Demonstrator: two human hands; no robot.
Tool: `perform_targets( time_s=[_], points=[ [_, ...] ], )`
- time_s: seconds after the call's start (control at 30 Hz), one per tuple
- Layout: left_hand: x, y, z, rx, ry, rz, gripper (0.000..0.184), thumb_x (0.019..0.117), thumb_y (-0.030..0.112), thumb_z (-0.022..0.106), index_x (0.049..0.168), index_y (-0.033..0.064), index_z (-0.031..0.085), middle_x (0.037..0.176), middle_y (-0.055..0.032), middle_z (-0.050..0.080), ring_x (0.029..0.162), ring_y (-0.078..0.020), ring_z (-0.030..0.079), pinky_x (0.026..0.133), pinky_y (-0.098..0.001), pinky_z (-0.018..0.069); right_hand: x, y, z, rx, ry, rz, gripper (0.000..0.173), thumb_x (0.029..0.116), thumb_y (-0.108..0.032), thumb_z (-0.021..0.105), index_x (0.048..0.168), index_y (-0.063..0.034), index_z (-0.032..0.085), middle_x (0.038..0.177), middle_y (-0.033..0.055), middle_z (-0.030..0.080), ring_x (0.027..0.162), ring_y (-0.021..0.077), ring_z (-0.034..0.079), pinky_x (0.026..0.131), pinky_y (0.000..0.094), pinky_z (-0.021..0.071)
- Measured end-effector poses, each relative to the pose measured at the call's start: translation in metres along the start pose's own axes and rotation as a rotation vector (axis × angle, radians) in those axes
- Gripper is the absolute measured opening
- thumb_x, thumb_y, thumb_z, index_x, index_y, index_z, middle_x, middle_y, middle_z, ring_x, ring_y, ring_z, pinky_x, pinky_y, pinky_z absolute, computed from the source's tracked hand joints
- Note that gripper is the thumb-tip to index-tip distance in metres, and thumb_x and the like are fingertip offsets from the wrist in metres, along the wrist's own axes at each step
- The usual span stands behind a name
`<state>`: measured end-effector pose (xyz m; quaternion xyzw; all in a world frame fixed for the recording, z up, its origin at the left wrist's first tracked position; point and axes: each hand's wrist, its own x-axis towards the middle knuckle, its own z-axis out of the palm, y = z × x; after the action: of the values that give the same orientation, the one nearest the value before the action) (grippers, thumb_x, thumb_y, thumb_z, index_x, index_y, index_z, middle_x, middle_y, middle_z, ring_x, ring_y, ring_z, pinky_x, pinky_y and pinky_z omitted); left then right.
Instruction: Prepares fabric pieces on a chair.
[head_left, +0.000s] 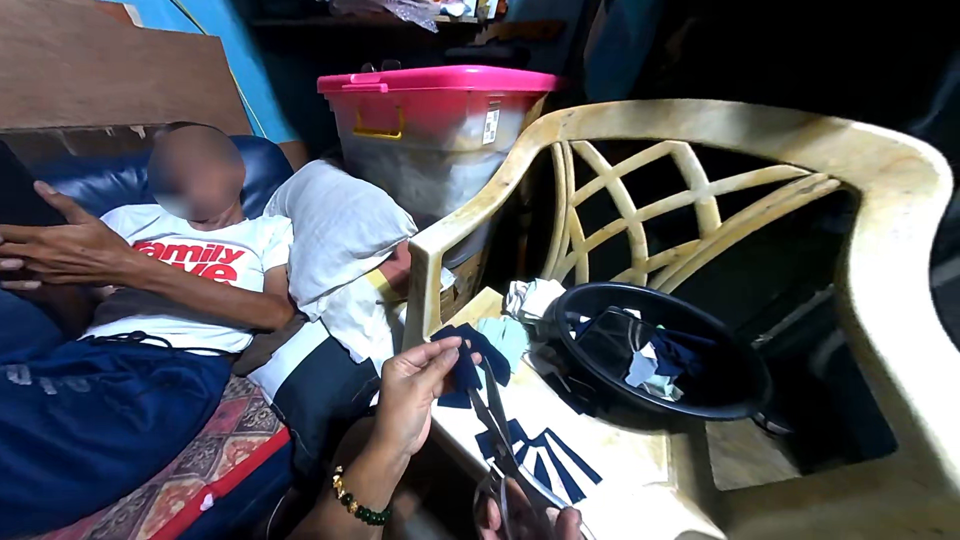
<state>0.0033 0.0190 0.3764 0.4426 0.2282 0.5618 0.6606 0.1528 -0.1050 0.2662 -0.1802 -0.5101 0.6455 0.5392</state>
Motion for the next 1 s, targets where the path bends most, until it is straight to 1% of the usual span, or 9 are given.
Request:
perform_targets(
  time_s=[0.07,0.13,0.27,0.43,0.53,0.63,0.7,0.87,1.0],
  points=[
    [-0.002,-0.001,0.000,0.043,-0.040,0.045,0.017,0.0955,-0.009,0.059,0.104,-0.0057,0.073,0.096,-0.0092,0.077,0.084,-0.0126,0.075,0.075,-0.0258,0.0622,0.003,0.004,-0.002,0.077,-0.065,-0.024,0.070,0.0878,-0.079,0.048,0.119,-0.0204,0.069,0.098,-0.0061,0.070,0.076,0.0029,0.066,0.065,0.0205,0.0560],
    [-0.004,-0.001,-0.001,0.080,-0.081,0.083,0.018,0.0925,-0.011,0.061,0.105,-0.0053,0.073,0.097,-0.0084,0.077,0.083,-0.0123,0.075,0.073,-0.0259,0.0629,0.006,0.005,-0.004,0.114,-0.114,-0.041,0.071,0.0865,-0.081,0.049,0.119,-0.0201,0.068,0.098,-0.0053,0.070,0.077,0.0040,0.066,0.066,0.0219,0.0558],
    [-0.005,-0.003,-0.003,0.133,-0.117,0.161,0.025,0.0836,-0.015,0.069,0.107,-0.0067,0.073,0.099,-0.0083,0.077,0.079,-0.0110,0.075,0.072,-0.0258,0.0631,0.008,0.006,-0.006,0.149,-0.154,-0.065,0.076,0.0854,-0.083,0.047,0.122,-0.0195,0.068,0.100,-0.0038,0.070,0.080,0.0064,0.067,0.066,0.0235,0.0560],
    [-0.004,-0.004,-0.004,0.163,-0.119,0.197,0.034,0.0759,-0.019,0.072,0.108,-0.0087,0.072,0.100,-0.0063,0.077,0.066,-0.0054,0.069,0.069,-0.0228,0.0623,0.009,0.006,-0.006,0.169,-0.181,-0.068,0.075,0.0862,-0.082,0.047,0.121,-0.0190,0.067,0.101,-0.0034,0.069,0.083,0.0068,0.068,0.068,0.0235,0.0561],
    [-0.005,-0.004,-0.003,0.192,-0.107,0.223,0.031,0.0767,-0.016,0.075,0.107,-0.0078,0.073,0.097,-0.0058,0.077,0.065,-0.0044,0.068,0.067,-0.0217,0.0614,0.010,0.008,-0.006,0.181,-0.179,-0.068,0.075,0.0859,-0.082,0.048,0.121,-0.0183,0.067,0.101,-0.0031,0.069,0.081,0.0069,0.067,0.067,0.0237,0.0563],
    [-0.006,-0.004,-0.004,0.217,-0.120,0.243,0.020,0.0848,-0.009,0.072,0.105,-0.0059,0.074,0.098,-0.0067,0.077,0.077,-0.0071,0.073,0.070,-0.0224,0.0620,0.011,0.011,-0.007,0.189,-0.187,-0.074,0.075,0.0859,-0.082,0.048,0.121,-0.0184,0.067,0.102,-0.0031,0.069,0.082,0.0068,0.067,0.068,0.0235,0.0560],
    [-0.006,-0.004,-0.006,0.212,-0.122,0.242,0.016,0.0884,-0.007,0.069,0.103,-0.0052,0.074,0.098,-0.0064,0.076,0.079,-0.0069,0.073,0.070,-0.0218,0.0611,0.011,0.009,-0.005,0.215,-0.179,-0.073,0.076,0.0846,-0.083,0.049,0.121,-0.0185,0.067,0.102,-0.0020,0.070,0.082,0.0083,0.068,0.068,0.0245,0.0567],
    [-0.005,-0.004,-0.010,0.151,-0.167,0.208,0.024,0.0834,-0.013,0.066,0.106,-0.0070,0.072,0.097,-0.0048,0.076,0.071,-0.0062,0.070,0.069,-0.0235,0.0619,0.011,0.002,0.003,0.291,-0.171,-0.062,0.081,0.0817,-0.086,0.047,0.120,-0.0182,0.070,0.100,-0.0010,0.071,0.078,0.0088,0.068,0.065,0.0246,0.0564],
    [-0.003,-0.004,-0.011,0.155,-0.173,0.226,0.030,0.0772,-0.018,0.070,0.105,-0.0072,0.073,0.094,-0.0036,0.076,0.066,-0.0046,0.069,0.068,-0.0222,0.0616,0.011,0.002,0.004,0.310,-0.184,-0.064,0.081,0.0825,-0.086,0.047,0.121,-0.0181,0.069,0.101,-0.0010,0.070,0.079,0.0086,0.068,0.065,0.0240,0.0559]
  ],
)
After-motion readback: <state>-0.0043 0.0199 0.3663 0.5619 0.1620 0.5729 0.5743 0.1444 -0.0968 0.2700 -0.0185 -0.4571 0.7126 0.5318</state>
